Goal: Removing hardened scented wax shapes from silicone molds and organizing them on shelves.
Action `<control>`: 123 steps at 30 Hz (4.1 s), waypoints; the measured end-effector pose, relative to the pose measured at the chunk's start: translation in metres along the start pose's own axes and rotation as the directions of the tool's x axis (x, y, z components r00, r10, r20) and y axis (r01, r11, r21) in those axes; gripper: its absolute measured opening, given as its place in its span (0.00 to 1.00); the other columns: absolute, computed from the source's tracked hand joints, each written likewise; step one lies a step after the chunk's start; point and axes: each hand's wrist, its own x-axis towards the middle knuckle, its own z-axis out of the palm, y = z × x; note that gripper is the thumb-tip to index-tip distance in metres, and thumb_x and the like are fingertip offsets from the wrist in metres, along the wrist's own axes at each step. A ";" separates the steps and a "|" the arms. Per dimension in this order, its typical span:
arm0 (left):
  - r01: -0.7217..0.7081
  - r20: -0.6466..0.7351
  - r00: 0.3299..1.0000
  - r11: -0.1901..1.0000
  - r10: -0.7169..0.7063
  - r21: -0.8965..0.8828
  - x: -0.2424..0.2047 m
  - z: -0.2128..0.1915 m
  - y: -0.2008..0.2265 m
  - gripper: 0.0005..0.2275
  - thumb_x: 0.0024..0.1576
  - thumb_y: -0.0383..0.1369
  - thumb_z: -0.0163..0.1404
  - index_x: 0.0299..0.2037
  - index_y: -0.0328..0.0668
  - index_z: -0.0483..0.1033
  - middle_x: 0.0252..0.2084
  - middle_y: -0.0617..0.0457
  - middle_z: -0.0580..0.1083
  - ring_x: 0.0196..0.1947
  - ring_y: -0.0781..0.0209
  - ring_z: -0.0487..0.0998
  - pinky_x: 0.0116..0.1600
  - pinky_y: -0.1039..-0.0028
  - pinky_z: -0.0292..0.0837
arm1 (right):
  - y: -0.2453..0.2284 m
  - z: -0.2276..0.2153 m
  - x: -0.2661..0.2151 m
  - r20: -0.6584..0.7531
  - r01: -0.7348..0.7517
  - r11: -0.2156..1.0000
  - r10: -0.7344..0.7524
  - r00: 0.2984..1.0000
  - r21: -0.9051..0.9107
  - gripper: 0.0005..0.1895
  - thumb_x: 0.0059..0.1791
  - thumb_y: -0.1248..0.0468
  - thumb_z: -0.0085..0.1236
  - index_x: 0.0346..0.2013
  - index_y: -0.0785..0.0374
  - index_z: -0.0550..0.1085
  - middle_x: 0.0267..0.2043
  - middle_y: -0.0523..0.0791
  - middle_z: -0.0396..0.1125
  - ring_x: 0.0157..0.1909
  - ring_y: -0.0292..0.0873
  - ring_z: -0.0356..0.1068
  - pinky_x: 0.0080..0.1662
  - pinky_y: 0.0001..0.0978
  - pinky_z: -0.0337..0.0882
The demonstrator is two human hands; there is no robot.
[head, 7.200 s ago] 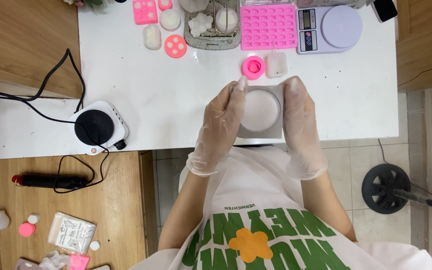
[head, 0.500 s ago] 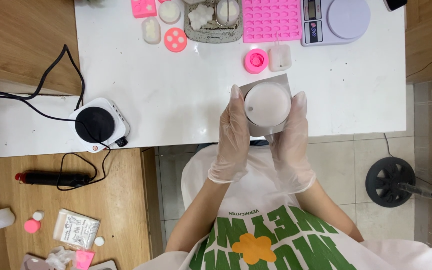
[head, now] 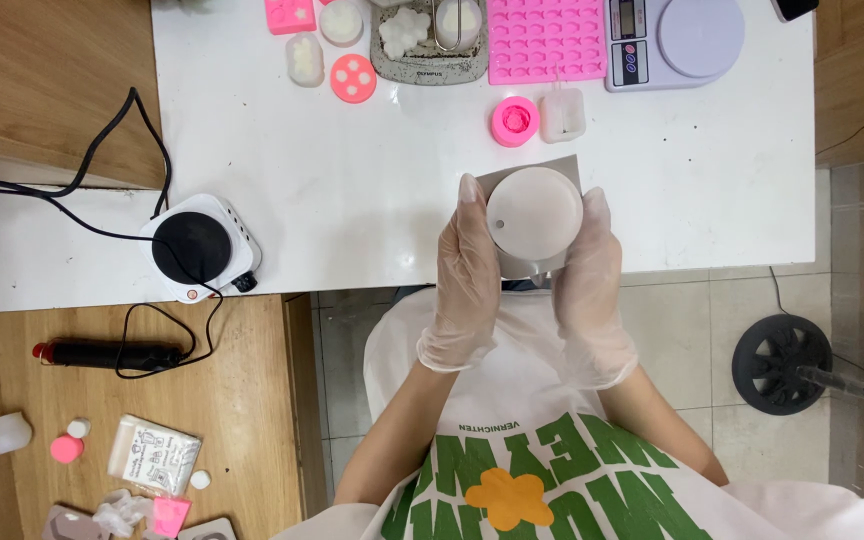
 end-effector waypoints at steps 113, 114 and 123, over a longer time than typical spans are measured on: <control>0.888 0.750 0.458 0.292 -0.476 -0.356 0.045 -0.013 -0.060 0.30 0.65 0.57 0.40 0.62 0.37 0.70 0.56 0.38 0.75 0.59 0.39 0.75 0.58 0.53 0.75 | -0.046 -0.052 0.051 0.163 -0.049 0.979 0.081 0.983 -0.196 0.29 0.53 0.70 0.42 0.71 0.70 0.58 0.64 0.64 0.62 0.65 0.63 0.65 0.62 0.54 0.68; 0.889 0.753 0.455 0.292 -0.476 -0.352 0.043 -0.013 -0.055 0.30 0.65 0.57 0.40 0.62 0.37 0.70 0.56 0.38 0.75 0.59 0.39 0.75 0.58 0.53 0.75 | -0.041 -0.056 0.056 0.159 -0.046 0.980 0.078 0.984 -0.194 0.29 0.53 0.70 0.42 0.71 0.70 0.58 0.64 0.64 0.62 0.65 0.63 0.65 0.62 0.54 0.68; 0.799 0.458 0.482 0.160 -0.747 -0.580 0.046 -0.058 -0.066 0.22 0.58 0.48 0.50 0.57 0.45 0.74 0.58 0.44 0.74 0.63 0.43 0.72 0.63 0.39 0.63 | 0.062 -0.113 0.127 -0.008 -0.269 0.959 0.271 0.963 0.087 0.31 0.54 0.66 0.50 0.72 0.67 0.56 0.61 0.59 0.64 0.56 0.53 0.73 0.53 0.38 0.78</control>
